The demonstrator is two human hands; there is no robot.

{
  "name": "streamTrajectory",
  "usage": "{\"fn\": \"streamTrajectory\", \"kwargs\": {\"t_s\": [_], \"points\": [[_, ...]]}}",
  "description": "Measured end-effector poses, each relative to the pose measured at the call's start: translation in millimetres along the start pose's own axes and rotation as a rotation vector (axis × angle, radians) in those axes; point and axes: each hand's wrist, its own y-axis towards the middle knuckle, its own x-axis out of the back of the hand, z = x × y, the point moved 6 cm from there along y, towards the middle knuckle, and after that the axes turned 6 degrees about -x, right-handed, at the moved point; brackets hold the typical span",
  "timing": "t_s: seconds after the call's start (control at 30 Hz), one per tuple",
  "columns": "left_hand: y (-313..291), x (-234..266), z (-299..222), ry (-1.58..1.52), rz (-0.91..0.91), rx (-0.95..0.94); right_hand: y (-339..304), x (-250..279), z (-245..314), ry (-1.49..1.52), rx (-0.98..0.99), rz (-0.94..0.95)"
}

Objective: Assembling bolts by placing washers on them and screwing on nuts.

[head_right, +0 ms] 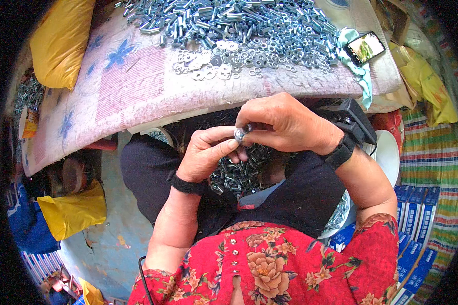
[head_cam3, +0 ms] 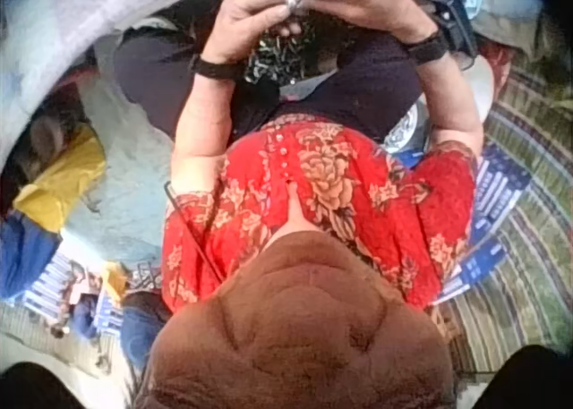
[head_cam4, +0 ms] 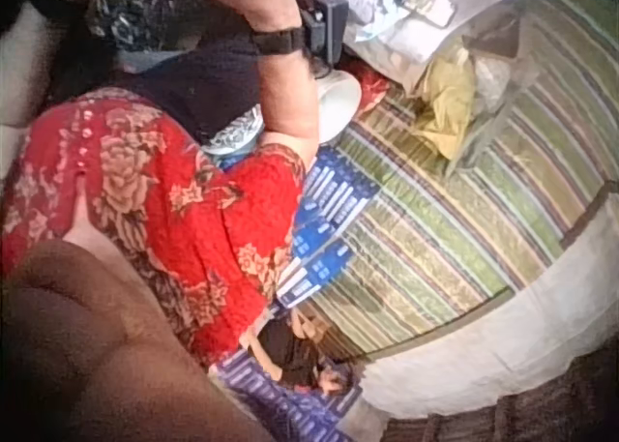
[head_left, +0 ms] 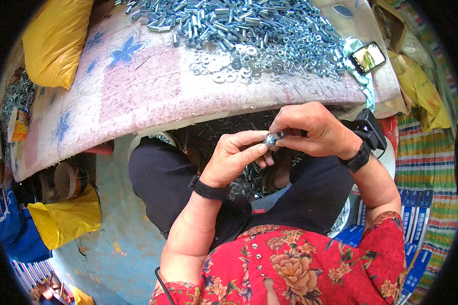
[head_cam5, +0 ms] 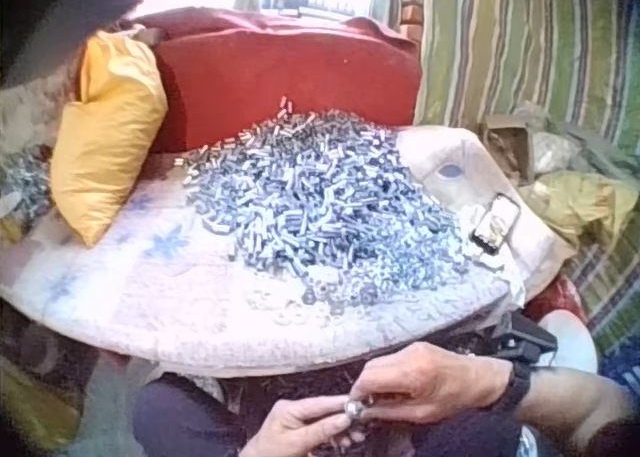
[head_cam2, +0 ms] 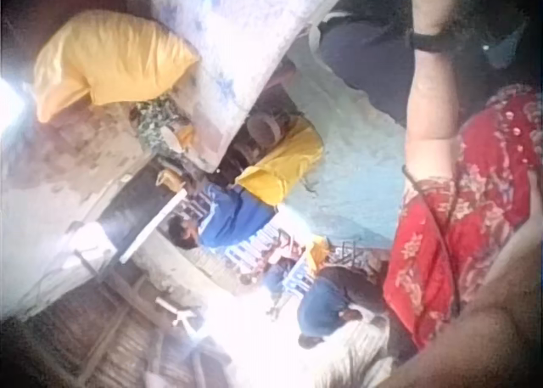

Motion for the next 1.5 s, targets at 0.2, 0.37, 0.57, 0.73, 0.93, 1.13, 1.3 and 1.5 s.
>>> {"fn": "streamTrajectory", "kwargs": {"t_s": [0.2,0.37,0.57,0.73,0.93,1.13,1.3,1.5], "points": [[-12.3,-4.0,-3.7,-0.202,0.164,0.126,-6.6,0.2,24.4,-0.022,0.289,-0.046],[-13.1,-8.8,-1.1,-0.076,0.144,0.154,-15.2,-6.6,13.0,-0.253,0.137,-0.085],[-0.8,-1.4,-8.5,0.114,0.013,-0.055,-6.5,0.0,-15.7,0.105,-0.079,-0.387],[2.0,-5.5,-4.5,0.030,-0.034,-0.092,-17.2,-7.9,-19.2,0.097,-0.049,-0.998],[-0.8,20.1,-10.2,-0.019,-0.243,-0.167,-36.1,-45.9,30.7,0.134,0.119,-0.617],[-7.3,12.6,-11.3,-0.079,-0.119,-0.106,-2.5,-20.2,5.6,0.022,-0.001,-0.435],[-10.0,2.8,-3.2,0.106,-0.083,-0.037,-13.7,-27.4,-14.7,0.023,-0.128,-0.280],[-16.2,-11.8,4.8,0.966,0.021,-0.345,-8.5,-36.7,-46.7,-0.412,-0.136,-0.326]]}}
